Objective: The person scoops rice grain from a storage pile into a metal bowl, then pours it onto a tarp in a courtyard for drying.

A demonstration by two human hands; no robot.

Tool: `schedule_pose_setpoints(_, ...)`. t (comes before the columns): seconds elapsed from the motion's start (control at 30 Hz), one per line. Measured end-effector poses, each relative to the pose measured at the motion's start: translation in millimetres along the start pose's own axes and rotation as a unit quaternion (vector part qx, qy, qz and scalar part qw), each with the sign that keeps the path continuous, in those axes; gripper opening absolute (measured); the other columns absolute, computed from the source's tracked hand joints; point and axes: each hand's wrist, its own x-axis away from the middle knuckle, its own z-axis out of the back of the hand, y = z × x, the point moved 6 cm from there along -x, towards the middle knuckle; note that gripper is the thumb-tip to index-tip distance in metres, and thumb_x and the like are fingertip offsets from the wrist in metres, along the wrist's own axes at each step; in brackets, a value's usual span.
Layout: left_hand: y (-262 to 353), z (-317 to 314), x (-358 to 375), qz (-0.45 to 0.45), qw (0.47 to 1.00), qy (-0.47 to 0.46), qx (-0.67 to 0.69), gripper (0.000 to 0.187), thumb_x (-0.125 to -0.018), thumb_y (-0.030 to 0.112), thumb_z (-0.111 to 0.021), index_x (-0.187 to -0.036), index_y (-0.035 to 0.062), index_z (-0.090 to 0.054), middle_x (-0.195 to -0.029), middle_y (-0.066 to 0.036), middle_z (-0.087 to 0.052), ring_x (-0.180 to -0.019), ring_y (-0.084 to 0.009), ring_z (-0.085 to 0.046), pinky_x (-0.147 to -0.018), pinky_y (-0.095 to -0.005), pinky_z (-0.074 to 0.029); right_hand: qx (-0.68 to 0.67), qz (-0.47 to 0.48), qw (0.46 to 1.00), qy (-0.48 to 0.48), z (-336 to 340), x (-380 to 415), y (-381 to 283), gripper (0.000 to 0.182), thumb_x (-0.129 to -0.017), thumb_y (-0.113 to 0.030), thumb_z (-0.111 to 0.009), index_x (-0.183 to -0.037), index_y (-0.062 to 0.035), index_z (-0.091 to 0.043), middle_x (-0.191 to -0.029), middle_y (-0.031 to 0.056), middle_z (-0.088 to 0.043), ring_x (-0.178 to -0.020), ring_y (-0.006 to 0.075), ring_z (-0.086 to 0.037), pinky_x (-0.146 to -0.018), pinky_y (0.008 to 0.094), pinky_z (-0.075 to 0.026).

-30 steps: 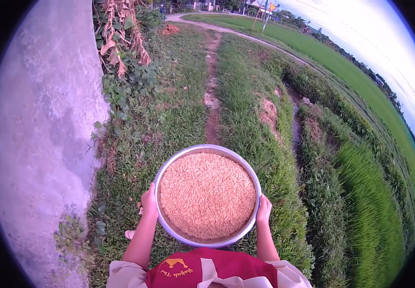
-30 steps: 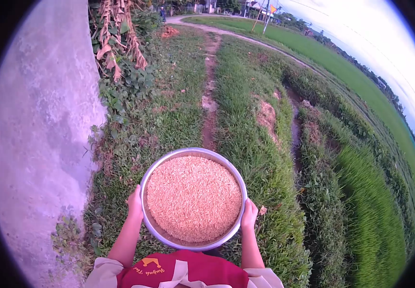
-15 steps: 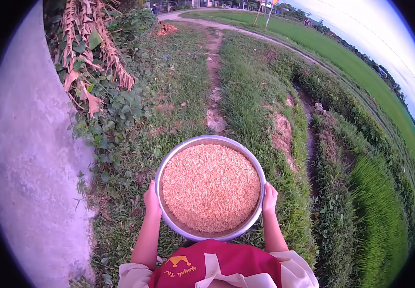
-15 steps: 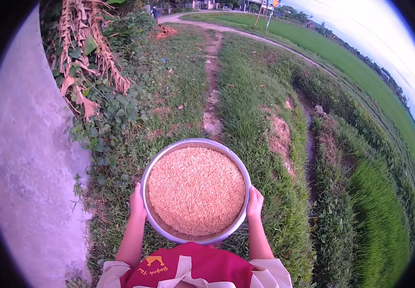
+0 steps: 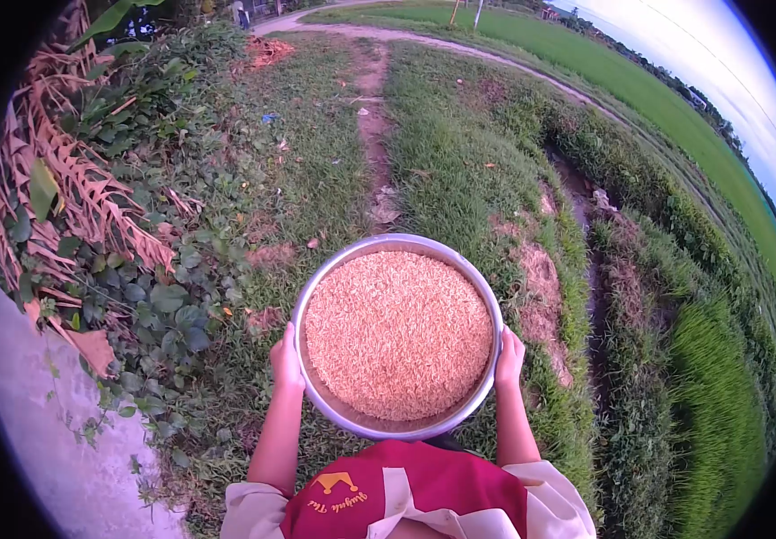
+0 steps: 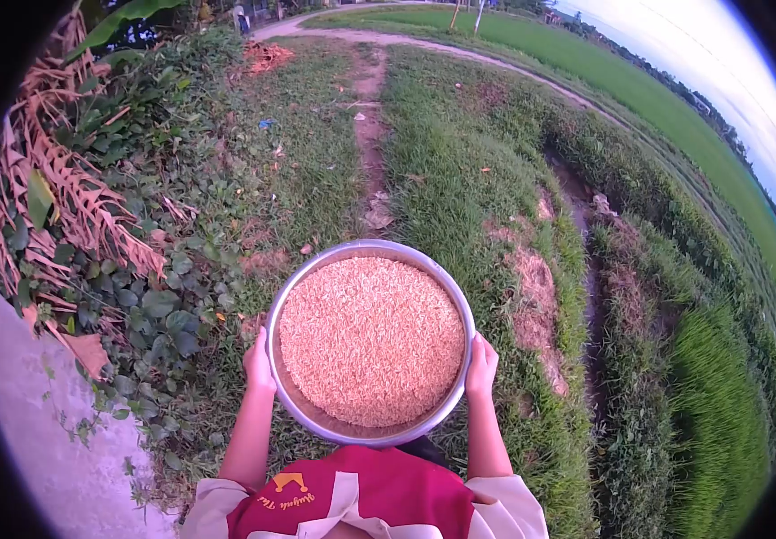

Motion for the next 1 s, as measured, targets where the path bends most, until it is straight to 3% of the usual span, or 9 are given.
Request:
schedule_pose_setpoints(0.23,46,-117,-200,-0.008,0.999,0.039,0.018,0.038,-0.084,0.034,-0.051,-0.091,-0.0030,-0.057,-0.082,-0.009,-0.059,-0.073,-0.0170,-0.058,-0.067,-0.0297,-0.046,0.011,-0.016,0.997,-0.081,-146,-247,-4,0.036,-0.089,-0.025,-0.040,-0.097,0.0061,-0.056,-0.083,0.0039,-0.057,-0.075,0.0095,-0.049,-0.069,0.0234,-0.039)
schedule_pose_setpoints(0.53,139,-247,-520,-0.020,0.996,0.049,0.072,0.038,-0.087,0.034,-0.046,-0.096,-0.0016,-0.056,-0.088,-0.010,-0.059,-0.078,-0.0196,-0.059,-0.072,-0.0322,-0.047,0.008,-0.009,0.994,-0.109,-409,-522,14,0.040,-0.088,-0.028,-0.041,-0.101,0.0081,-0.054,-0.090,0.0080,-0.059,-0.082,0.0127,-0.051,-0.075,0.0253,-0.040)
schedule_pose_setpoints(0.7,199,-363,-674,-0.005,0.999,0.048,0.008,0.042,-0.085,0.037,-0.047,-0.096,-0.0037,-0.054,-0.090,-0.011,-0.059,-0.078,-0.0196,-0.059,-0.071,-0.0313,-0.047,-0.012,-0.021,0.994,-0.104,-504,-678,-5,0.035,-0.089,-0.023,-0.040,-0.100,0.0069,-0.055,-0.088,0.0060,-0.058,-0.079,0.0103,-0.050,-0.071,0.0232,-0.040)
schedule_pose_setpoints(0.8,208,-438,-794,-0.021,0.999,0.029,-0.024,0.041,-0.085,0.036,-0.049,-0.094,-0.0044,-0.055,-0.087,-0.011,-0.059,-0.077,-0.0189,-0.058,-0.070,-0.0302,-0.047,-0.068,-0.018,0.996,-0.046,-550,-787,4,0.036,-0.089,-0.026,-0.039,-0.092,0.0057,-0.056,-0.082,0.0041,-0.057,-0.075,0.0093,-0.049,-0.070,0.0237,-0.040)
schedule_pose_setpoints(0.83,207,-461,-834,-0.021,0.999,0.027,-0.021,0.041,-0.085,0.036,-0.049,-0.094,-0.0044,-0.055,-0.087,-0.011,-0.059,-0.077,-0.0189,-0.058,-0.070,-0.0302,-0.047,-0.073,-0.025,0.996,-0.055,-563,-828,12,0.035,-0.088,-0.022,-0.041,-0.100,0.0080,-0.055,-0.089,0.0064,-0.058,-0.080,0.0110,-0.051,-0.074,0.0241,-0.040)
schedule_pose_setpoints(0.9,205,-517,-908,-0.043,0.998,-0.042,-0.032,0.041,-0.085,0.035,-0.049,-0.092,-0.0046,-0.055,-0.083,-0.010,-0.058,-0.076,-0.0175,-0.058,-0.068,-0.0297,-0.046,-0.074,-0.006,0.995,-0.065,-598,-923,26,0.035,-0.088,-0.021,-0.041,-0.100,0.0087,-0.054,-0.090,0.0070,-0.058,-0.082,0.0118,-0.051,-0.076,0.0245,-0.040)
schedule_pose_setpoints(1.0,235,-611,-994,-0.053,0.998,-0.016,0.019,0.040,-0.085,0.035,-0.049,-0.090,-0.0046,-0.055,-0.082,-0.009,-0.058,-0.074,-0.0173,-0.058,-0.067,-0.0303,-0.046,-0.096,-0.011,0.994,-0.056,-663,-1039,30,0.036,-0.086,-0.020,-0.041,-0.103,0.0093,-0.054,-0.096,0.0100,-0.057,-0.089,0.0140,-0.050,-0.083,0.0248,-0.037)
